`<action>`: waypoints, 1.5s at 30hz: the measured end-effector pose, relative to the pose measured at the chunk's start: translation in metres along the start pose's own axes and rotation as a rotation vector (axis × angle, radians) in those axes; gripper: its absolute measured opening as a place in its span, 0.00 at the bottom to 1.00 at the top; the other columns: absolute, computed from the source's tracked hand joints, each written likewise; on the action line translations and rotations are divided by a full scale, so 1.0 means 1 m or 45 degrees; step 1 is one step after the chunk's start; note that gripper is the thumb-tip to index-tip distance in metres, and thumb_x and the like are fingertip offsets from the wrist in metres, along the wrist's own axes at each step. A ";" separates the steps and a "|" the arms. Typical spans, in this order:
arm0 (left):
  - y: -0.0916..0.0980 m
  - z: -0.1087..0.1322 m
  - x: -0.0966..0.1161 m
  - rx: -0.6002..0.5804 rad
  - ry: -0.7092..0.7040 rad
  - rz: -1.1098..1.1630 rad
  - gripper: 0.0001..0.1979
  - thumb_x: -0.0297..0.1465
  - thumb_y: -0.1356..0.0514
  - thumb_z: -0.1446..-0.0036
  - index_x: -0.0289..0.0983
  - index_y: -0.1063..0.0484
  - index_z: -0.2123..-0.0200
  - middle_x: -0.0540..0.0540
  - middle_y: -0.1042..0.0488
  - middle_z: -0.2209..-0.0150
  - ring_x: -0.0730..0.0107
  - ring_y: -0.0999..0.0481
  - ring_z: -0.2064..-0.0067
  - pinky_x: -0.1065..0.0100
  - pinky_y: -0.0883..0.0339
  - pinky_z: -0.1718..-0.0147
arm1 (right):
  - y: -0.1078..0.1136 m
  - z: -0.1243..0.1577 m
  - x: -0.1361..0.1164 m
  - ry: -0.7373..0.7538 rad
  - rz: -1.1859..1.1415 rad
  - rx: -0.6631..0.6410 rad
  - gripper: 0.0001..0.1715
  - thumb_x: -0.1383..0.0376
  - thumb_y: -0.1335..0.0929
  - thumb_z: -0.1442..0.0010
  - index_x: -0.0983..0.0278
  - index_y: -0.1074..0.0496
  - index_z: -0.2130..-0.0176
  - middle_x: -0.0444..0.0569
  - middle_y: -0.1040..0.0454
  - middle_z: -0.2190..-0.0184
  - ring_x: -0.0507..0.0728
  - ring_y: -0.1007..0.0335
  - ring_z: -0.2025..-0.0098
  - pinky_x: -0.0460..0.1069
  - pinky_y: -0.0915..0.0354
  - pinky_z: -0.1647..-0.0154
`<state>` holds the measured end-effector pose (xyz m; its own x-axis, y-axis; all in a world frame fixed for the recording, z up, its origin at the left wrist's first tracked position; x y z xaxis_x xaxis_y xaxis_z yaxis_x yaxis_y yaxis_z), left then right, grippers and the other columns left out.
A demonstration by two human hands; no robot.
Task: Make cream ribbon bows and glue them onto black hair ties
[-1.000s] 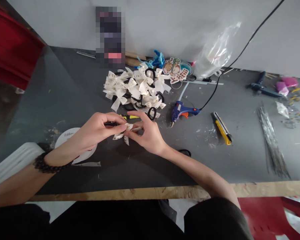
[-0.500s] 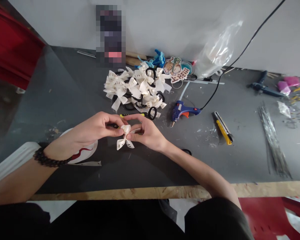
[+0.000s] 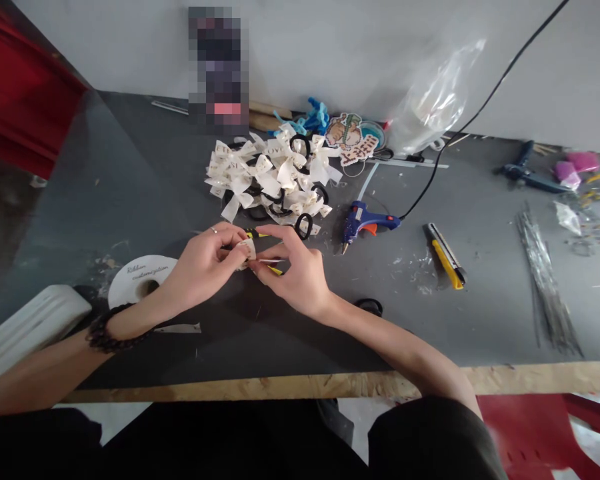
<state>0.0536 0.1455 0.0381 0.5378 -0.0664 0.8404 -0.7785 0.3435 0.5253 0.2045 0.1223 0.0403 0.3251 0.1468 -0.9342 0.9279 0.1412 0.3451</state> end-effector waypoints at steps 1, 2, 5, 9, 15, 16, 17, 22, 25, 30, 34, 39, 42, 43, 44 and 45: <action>-0.001 0.000 0.003 0.003 -0.022 -0.037 0.14 0.37 0.43 0.31 0.37 0.27 0.69 0.40 0.23 0.52 0.62 0.22 0.57 0.61 0.30 0.60 | 0.001 0.002 -0.003 0.018 0.052 0.028 0.27 0.64 0.24 0.38 0.57 0.29 0.41 0.42 0.13 0.64 0.58 0.13 0.61 0.53 0.21 0.55; -0.002 0.001 0.005 -0.001 -0.038 -0.052 0.14 0.36 0.44 0.31 0.37 0.28 0.70 0.41 0.23 0.52 0.62 0.22 0.57 0.61 0.30 0.59 | 0.001 0.003 -0.004 0.023 0.073 0.037 0.26 0.64 0.24 0.37 0.57 0.29 0.41 0.41 0.13 0.64 0.58 0.13 0.61 0.53 0.21 0.55; 0.004 0.003 0.012 0.018 -0.046 0.001 0.16 0.37 0.45 0.29 0.38 0.28 0.70 0.42 0.21 0.53 0.61 0.22 0.55 0.61 0.30 0.57 | -0.001 0.003 -0.001 -0.008 0.009 0.009 0.27 0.60 0.24 0.37 0.57 0.29 0.41 0.42 0.13 0.63 0.59 0.13 0.61 0.54 0.20 0.55; 0.025 0.003 0.018 0.116 -0.026 0.117 0.16 0.44 0.42 0.28 0.40 0.25 0.62 0.44 0.18 0.53 0.64 0.21 0.58 0.65 0.30 0.63 | -0.003 0.001 0.007 -0.066 -0.112 -0.023 0.30 0.57 0.23 0.37 0.57 0.30 0.40 0.43 0.13 0.62 0.60 0.13 0.60 0.55 0.20 0.57; 0.018 -0.004 0.009 -0.019 0.013 0.247 0.13 0.41 0.32 0.37 0.41 0.18 0.54 0.44 0.15 0.55 0.58 0.15 0.54 0.63 0.22 0.56 | -0.010 0.001 0.012 -0.130 -0.218 -0.095 0.31 0.56 0.23 0.38 0.57 0.31 0.40 0.44 0.14 0.62 0.60 0.13 0.59 0.54 0.21 0.56; 0.018 -0.004 0.006 -0.007 0.020 0.260 0.12 0.41 0.32 0.38 0.41 0.17 0.56 0.44 0.15 0.57 0.58 0.15 0.56 0.62 0.22 0.57 | -0.010 0.001 0.013 -0.137 -0.206 -0.091 0.31 0.56 0.23 0.38 0.58 0.31 0.40 0.44 0.14 0.63 0.60 0.13 0.59 0.54 0.21 0.57; 0.017 -0.005 0.003 0.003 0.031 0.275 0.11 0.40 0.31 0.38 0.41 0.17 0.57 0.44 0.15 0.59 0.59 0.16 0.58 0.62 0.22 0.59 | -0.010 0.001 0.013 -0.145 -0.174 -0.087 0.31 0.56 0.22 0.38 0.58 0.31 0.40 0.45 0.14 0.63 0.60 0.13 0.60 0.53 0.22 0.58; 0.006 -0.003 -0.011 -0.031 0.145 0.382 0.12 0.38 0.32 0.38 0.42 0.22 0.53 0.51 0.28 0.76 0.66 0.24 0.72 0.65 0.33 0.74 | -0.014 0.000 0.015 -0.173 -0.081 -0.168 0.31 0.59 0.22 0.40 0.59 0.29 0.41 0.43 0.14 0.68 0.57 0.16 0.67 0.50 0.25 0.66; 0.010 -0.002 -0.009 0.020 0.131 0.353 0.20 0.44 0.37 0.32 0.44 0.28 0.42 0.48 0.22 0.67 0.65 0.21 0.66 0.66 0.31 0.70 | -0.013 0.000 0.025 -0.242 -0.218 -0.134 0.32 0.55 0.21 0.40 0.59 0.30 0.41 0.44 0.14 0.67 0.57 0.15 0.66 0.50 0.24 0.64; 0.002 -0.003 -0.006 -0.103 0.089 0.286 0.24 0.48 0.33 0.36 0.42 0.25 0.43 0.43 0.17 0.56 0.61 0.17 0.58 0.64 0.25 0.61 | -0.011 0.001 0.036 -0.297 -0.453 -0.039 0.32 0.51 0.22 0.38 0.58 0.31 0.41 0.49 0.13 0.61 0.60 0.13 0.59 0.54 0.19 0.55; 0.011 -0.006 -0.010 -0.010 0.087 0.345 0.24 0.44 0.29 0.40 0.42 0.25 0.43 0.44 0.17 0.61 0.61 0.17 0.62 0.64 0.26 0.64 | -0.007 0.001 0.029 -0.233 -0.435 -0.017 0.25 0.51 0.26 0.32 0.58 0.29 0.42 0.50 0.13 0.56 0.60 0.13 0.55 0.55 0.19 0.50; 0.013 -0.005 -0.010 0.052 0.087 0.460 0.24 0.42 0.29 0.40 0.42 0.26 0.44 0.44 0.18 0.58 0.62 0.18 0.60 0.64 0.24 0.62 | 0.005 0.001 0.024 -0.207 -0.286 0.103 0.24 0.53 0.25 0.34 0.58 0.30 0.44 0.48 0.13 0.60 0.61 0.13 0.56 0.56 0.20 0.50; 0.014 -0.003 -0.009 0.125 0.047 0.468 0.20 0.40 0.30 0.38 0.41 0.25 0.46 0.44 0.20 0.57 0.63 0.19 0.58 0.66 0.25 0.63 | 0.002 0.001 0.021 -0.199 -0.174 0.055 0.18 0.52 0.25 0.34 0.58 0.27 0.51 0.46 0.13 0.63 0.61 0.13 0.60 0.56 0.20 0.54; 0.015 -0.003 -0.009 0.148 0.035 0.464 0.19 0.39 0.30 0.38 0.41 0.25 0.46 0.44 0.20 0.57 0.63 0.19 0.58 0.66 0.26 0.64 | 0.000 0.000 0.019 -0.193 -0.122 0.016 0.16 0.52 0.25 0.34 0.58 0.27 0.54 0.45 0.13 0.66 0.60 0.14 0.62 0.55 0.21 0.57; 0.015 -0.003 -0.008 0.168 0.025 0.459 0.19 0.39 0.31 0.38 0.41 0.25 0.45 0.44 0.20 0.57 0.64 0.19 0.57 0.67 0.26 0.63 | -0.003 0.000 0.018 -0.184 -0.074 -0.026 0.14 0.52 0.25 0.34 0.58 0.27 0.58 0.44 0.14 0.68 0.59 0.14 0.64 0.53 0.22 0.59; 0.014 -0.002 -0.008 0.179 0.015 0.453 0.20 0.38 0.31 0.37 0.42 0.26 0.44 0.44 0.20 0.57 0.63 0.19 0.56 0.66 0.25 0.63 | -0.005 -0.001 0.016 -0.175 -0.037 -0.070 0.14 0.53 0.25 0.33 0.59 0.26 0.60 0.44 0.14 0.69 0.58 0.15 0.66 0.52 0.23 0.62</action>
<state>0.0387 0.1532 0.0384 0.2288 0.0450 0.9724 -0.9536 0.2111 0.2146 0.2046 0.1245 0.0235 0.3237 0.0067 -0.9461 0.9272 0.1972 0.3186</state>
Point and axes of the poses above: each hand's wrist, its own z-axis away from the middle knuckle, its own y-axis out of the back of the hand, x = y × z, the point moved 10 cm from there along -z, towards the middle knuckle
